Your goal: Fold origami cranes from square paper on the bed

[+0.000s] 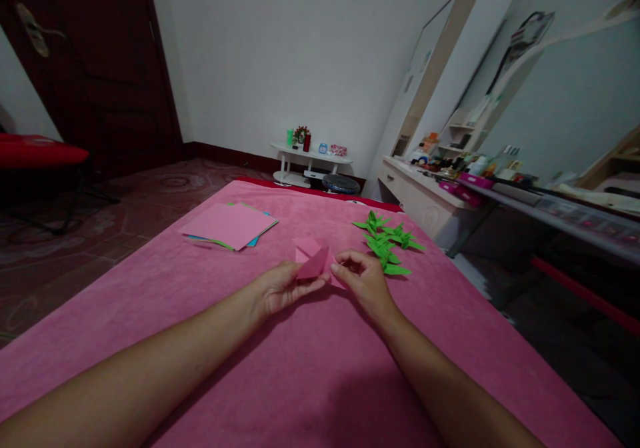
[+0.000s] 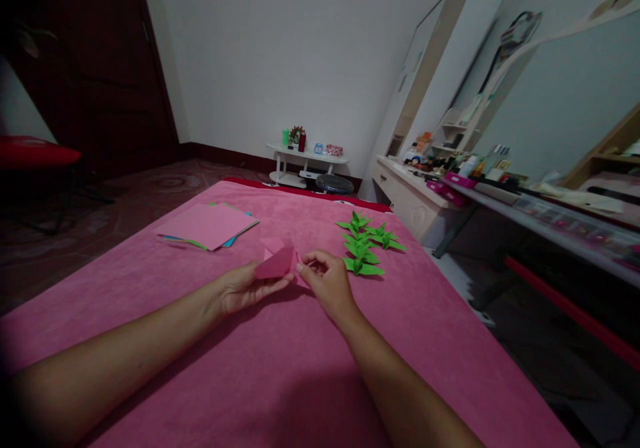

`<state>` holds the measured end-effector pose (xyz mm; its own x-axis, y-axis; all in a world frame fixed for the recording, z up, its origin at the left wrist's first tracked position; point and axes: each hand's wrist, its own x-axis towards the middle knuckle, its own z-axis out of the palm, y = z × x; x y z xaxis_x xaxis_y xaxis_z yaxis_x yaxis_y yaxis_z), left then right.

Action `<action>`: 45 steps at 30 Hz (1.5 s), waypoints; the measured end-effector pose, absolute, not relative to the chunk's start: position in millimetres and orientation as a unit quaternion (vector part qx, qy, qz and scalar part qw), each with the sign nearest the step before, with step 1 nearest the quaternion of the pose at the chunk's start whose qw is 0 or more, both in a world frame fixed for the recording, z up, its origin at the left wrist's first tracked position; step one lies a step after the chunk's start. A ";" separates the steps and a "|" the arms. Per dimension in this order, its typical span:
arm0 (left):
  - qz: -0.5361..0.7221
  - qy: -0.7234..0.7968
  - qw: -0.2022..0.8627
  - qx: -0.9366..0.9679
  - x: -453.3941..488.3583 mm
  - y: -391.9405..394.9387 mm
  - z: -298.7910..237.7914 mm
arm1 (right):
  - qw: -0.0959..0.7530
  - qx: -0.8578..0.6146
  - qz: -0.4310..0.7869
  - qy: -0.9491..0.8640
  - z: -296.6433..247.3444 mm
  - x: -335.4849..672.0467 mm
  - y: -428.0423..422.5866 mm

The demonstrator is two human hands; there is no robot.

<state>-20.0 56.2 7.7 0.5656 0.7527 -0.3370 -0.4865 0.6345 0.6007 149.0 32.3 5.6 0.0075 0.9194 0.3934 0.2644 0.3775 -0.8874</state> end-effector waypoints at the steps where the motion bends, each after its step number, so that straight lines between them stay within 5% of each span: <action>1: 0.360 0.295 0.855 0.228 -19.7 56.1 8.8 | 0.532 -0.469 0.306 -0.635 4.8 148.6 32.2; 19: 0.354 0.320 0.853 0.211 -17.5 56.3 8.2 | 0.507 -0.473 0.290 -0.660 7.0 142.8 27.0; 34: 0.317 0.231 0.876 0.280 -27.5 58.8 20.0 | 0.587 -0.482 0.434 -0.485 16.5 145.3 31.1; 45: 0.412 0.346 0.724 0.431 -13.1 48.9 -2.2 | 0.597 -0.482 0.507 -0.393 5.7 129.3 21.0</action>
